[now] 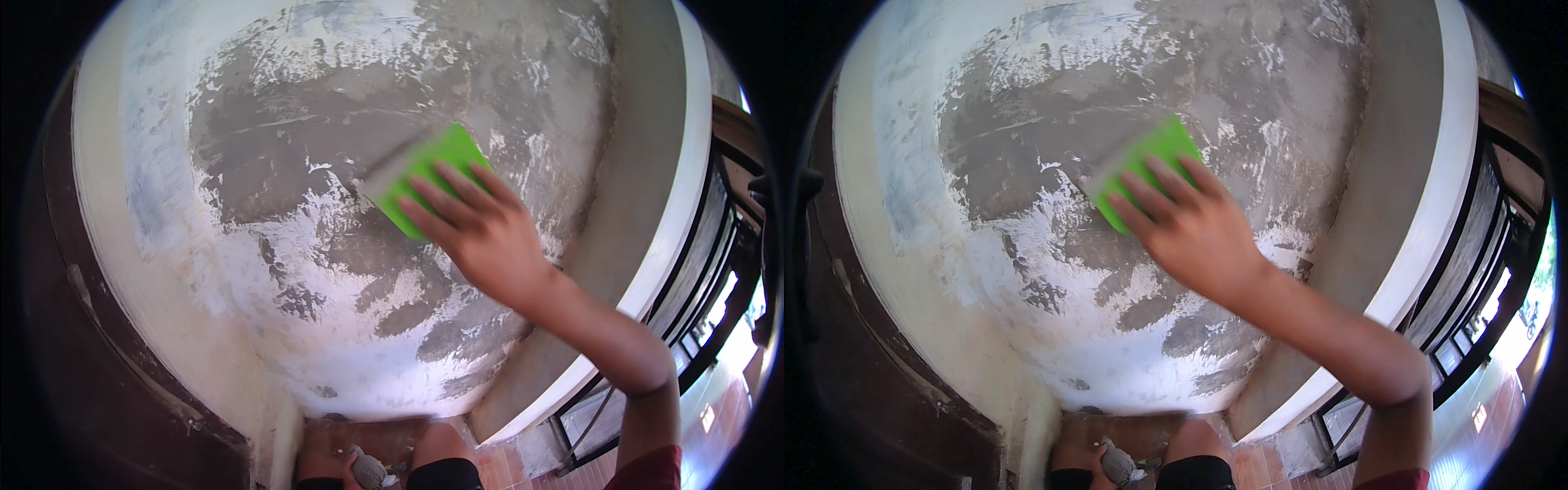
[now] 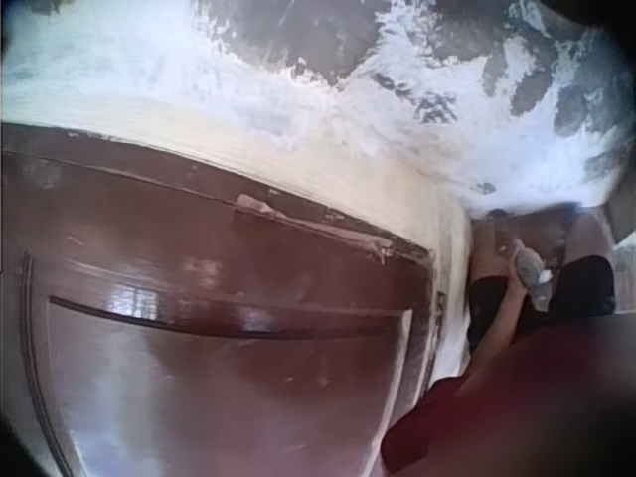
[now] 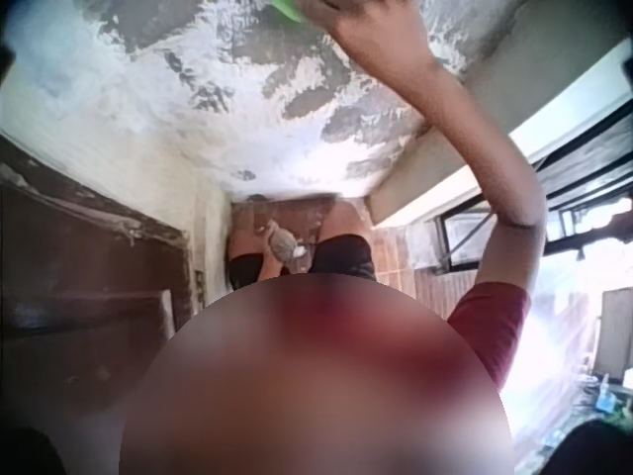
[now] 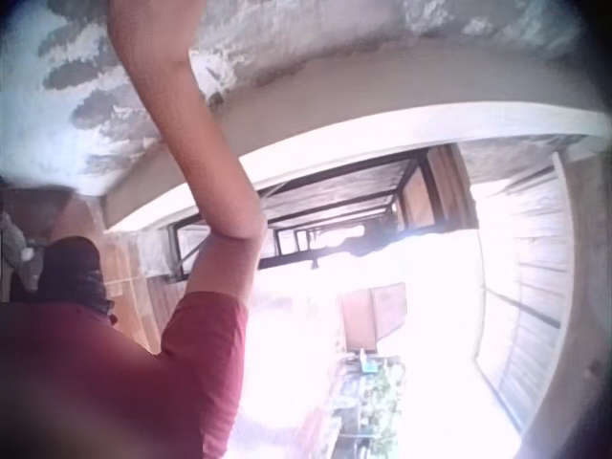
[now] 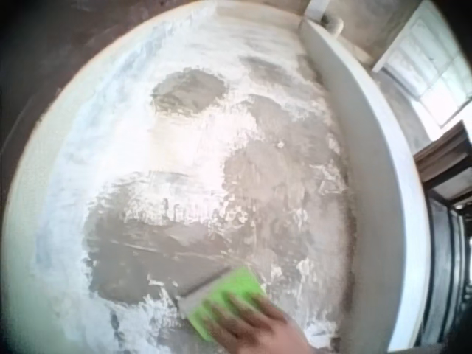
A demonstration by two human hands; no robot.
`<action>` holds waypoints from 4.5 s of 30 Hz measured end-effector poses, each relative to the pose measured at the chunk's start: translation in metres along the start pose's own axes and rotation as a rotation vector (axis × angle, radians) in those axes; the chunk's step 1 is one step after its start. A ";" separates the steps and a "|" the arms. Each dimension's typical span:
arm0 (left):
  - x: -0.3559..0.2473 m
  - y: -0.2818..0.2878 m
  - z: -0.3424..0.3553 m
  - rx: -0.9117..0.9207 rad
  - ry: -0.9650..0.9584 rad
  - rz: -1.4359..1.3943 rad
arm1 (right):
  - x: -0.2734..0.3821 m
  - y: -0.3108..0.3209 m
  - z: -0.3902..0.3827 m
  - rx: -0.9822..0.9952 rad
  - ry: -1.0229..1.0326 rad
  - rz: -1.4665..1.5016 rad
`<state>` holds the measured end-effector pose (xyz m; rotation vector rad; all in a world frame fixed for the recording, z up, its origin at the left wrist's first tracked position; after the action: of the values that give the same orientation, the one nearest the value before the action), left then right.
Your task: The person kneels on a tiled floor and uses a green plastic trowel to apply and smooth gray plaster onto a damaged wall. They repeatedly scoop plaster from a lump in their left hand onto the trowel, spread it across the wall surface, and occasionally wipe the trowel clean.
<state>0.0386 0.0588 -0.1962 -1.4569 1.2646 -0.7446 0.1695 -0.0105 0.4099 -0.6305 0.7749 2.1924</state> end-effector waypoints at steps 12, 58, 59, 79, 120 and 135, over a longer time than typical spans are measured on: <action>-0.008 0.030 0.005 0.170 -0.287 0.280 | -0.012 -0.076 0.017 0.064 0.044 -0.152; -0.016 0.008 0.005 0.164 -0.076 -0.124 | 0.130 -0.078 -0.236 0.638 -1.039 1.147; -0.018 0.012 0.003 0.172 -0.067 -0.116 | 0.148 -0.094 -0.273 0.505 -1.164 1.359; -0.030 0.009 -0.025 -0.139 -0.031 0.068 | 0.378 -0.122 -0.544 0.302 -2.507 2.226; -0.018 0.016 -0.002 0.231 0.022 -0.210 | -0.026 -0.076 -0.030 0.294 0.123 -0.153; -0.032 0.040 -0.001 -0.163 -0.233 -0.056 | 0.002 -0.015 0.058 -0.038 0.208 -0.005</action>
<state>0.0163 0.0914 -0.2283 -1.6644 1.1294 -0.4996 0.1681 0.0391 0.4442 -0.8895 0.8378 2.1642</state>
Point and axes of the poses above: each hand's wrist, its own z-axis towards the middle knuckle, its own y-axis out of the back of the hand, x = y × z, the point moved 7 cm from there along z, towards the middle knuckle, and after that the axes turned 6 degrees about -y, right-handed, at the moved point
